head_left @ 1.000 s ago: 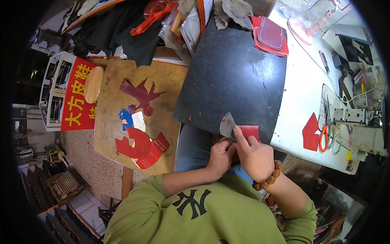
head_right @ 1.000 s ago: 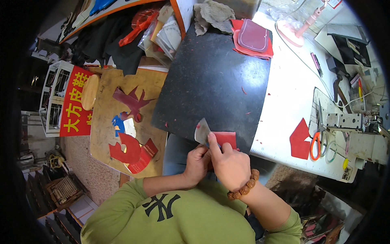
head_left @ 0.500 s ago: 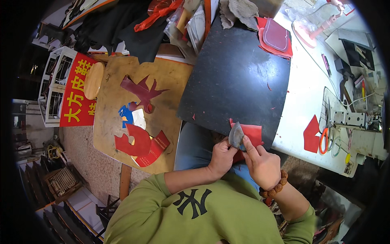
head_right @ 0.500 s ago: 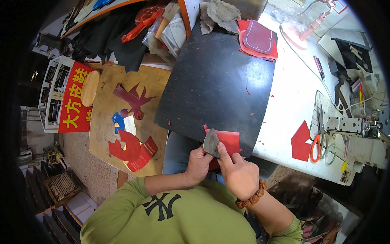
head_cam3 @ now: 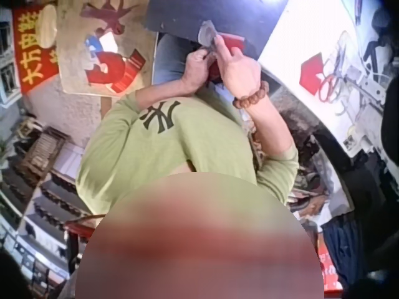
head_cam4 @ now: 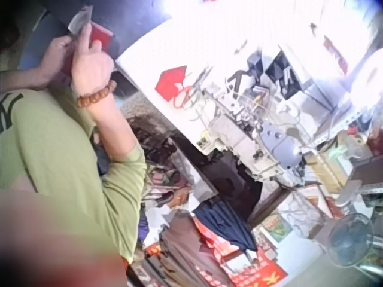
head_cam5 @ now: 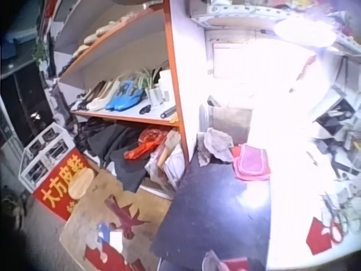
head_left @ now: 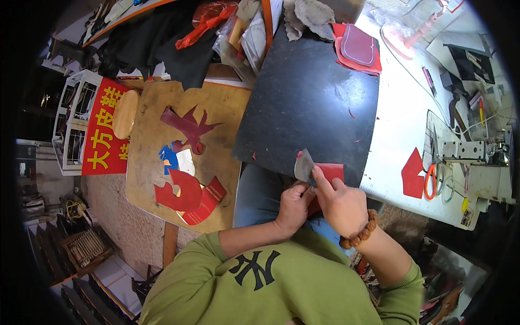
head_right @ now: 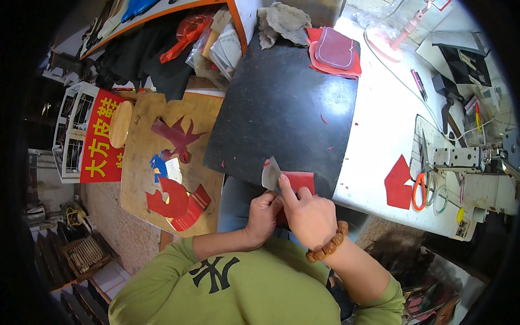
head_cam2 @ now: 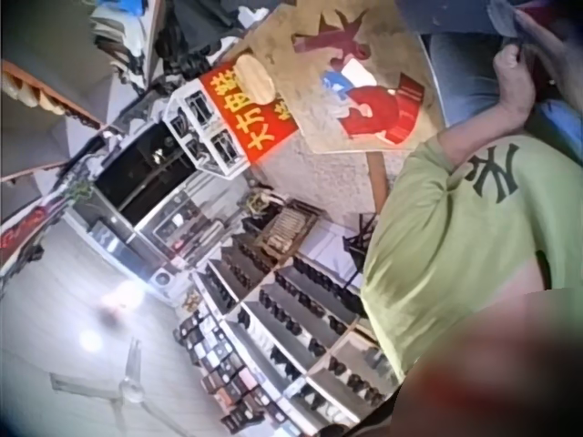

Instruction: The person trims the edges of red leather pieces using a metal scraper and scissors. They repeatedly scrape the edges to smooth them and occasionally use scissors to cut small sections. The person handles multiple red leather pieces, placing them on a black work surface.

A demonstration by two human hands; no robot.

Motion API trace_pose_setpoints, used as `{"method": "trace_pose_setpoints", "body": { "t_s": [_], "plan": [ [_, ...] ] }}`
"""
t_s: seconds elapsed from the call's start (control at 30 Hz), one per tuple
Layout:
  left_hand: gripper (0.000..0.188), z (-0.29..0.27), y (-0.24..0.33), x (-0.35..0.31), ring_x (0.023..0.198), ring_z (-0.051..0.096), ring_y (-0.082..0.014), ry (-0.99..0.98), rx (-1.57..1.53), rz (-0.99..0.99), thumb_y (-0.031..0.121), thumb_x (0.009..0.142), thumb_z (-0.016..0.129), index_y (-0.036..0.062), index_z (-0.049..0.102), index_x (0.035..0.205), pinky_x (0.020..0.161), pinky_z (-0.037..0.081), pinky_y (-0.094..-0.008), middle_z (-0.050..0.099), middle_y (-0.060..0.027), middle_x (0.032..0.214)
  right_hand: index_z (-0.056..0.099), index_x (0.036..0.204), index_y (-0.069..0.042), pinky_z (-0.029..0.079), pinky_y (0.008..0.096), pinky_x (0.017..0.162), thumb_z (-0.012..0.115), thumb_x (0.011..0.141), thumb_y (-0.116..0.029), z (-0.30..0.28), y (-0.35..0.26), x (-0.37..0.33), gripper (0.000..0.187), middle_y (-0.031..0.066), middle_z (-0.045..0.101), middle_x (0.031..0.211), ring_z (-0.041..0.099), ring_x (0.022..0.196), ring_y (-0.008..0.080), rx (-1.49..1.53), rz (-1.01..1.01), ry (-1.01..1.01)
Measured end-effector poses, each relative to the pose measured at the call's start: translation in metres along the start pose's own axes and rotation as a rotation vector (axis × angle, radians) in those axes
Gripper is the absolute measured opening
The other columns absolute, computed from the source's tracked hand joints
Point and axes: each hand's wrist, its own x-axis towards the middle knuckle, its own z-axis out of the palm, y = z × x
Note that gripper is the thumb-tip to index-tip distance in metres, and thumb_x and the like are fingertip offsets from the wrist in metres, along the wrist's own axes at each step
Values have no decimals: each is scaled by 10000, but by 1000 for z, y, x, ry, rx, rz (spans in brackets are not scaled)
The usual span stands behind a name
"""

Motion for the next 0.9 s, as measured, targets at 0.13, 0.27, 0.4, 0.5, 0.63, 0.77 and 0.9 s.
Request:
{"method": "trace_pose_setpoints", "body": {
  "t_s": [0.13,0.27,0.4,0.5,0.63,0.77,0.9],
  "plan": [
    [240,3,13,-5,706,457,-47,-16,-145,-49,170,990,555,-34,633,889,647,415,-242,573,25,746,554,1282,-76,492,377,459,661,832,-188,-1,8,3,476,88,610,732,613,522,283,111,5,85],
    [266,5,27,-19,698,407,-17,-81,-117,-33,199,997,558,-22,637,870,610,375,-226,532,64,729,498,1336,-25,532,301,693,741,812,-149,-17,23,-27,591,167,664,888,669,744,238,578,394,261],
    [222,22,35,-28,790,508,-21,-199,-266,19,186,984,578,-19,662,977,712,442,-209,623,31,841,502,1293,15,490,253,726,686,865,-80,-26,16,-66,476,49,617,1011,582,803,117,1218,731,253],
    [217,32,43,-26,917,584,-77,-270,-145,-88,129,972,583,-27,654,1106,815,487,-242,667,-31,1026,517,1228,16,479,239,741,647,887,-40,-34,15,-79,369,26,603,1023,562,845,81,1454,840,293],
    [178,41,59,-25,787,559,-27,-254,-240,29,139,960,606,5,656,1066,696,469,-206,649,7,875,560,1056,-3,450,252,626,660,846,-5,-69,30,-71,233,40,577,809,499,683,80,1010,621,239],
    [165,31,73,-18,657,602,-73,-278,-240,28,172,975,586,20,643,1003,611,490,-219,651,-21,766,564,1000,-17,469,340,623,669,784,-8,-125,54,-48,240,134,566,771,571,679,265,488,307,29],
    [198,32,68,-14,608,584,-82,-244,-165,-23,200,991,558,23,625,935,570,457,-222,638,-32,710,549,1096,-70,505,433,677,639,732,-16,-136,73,7,379,123,598,935,620,814,357,135,-56,-39]
  ]
}}
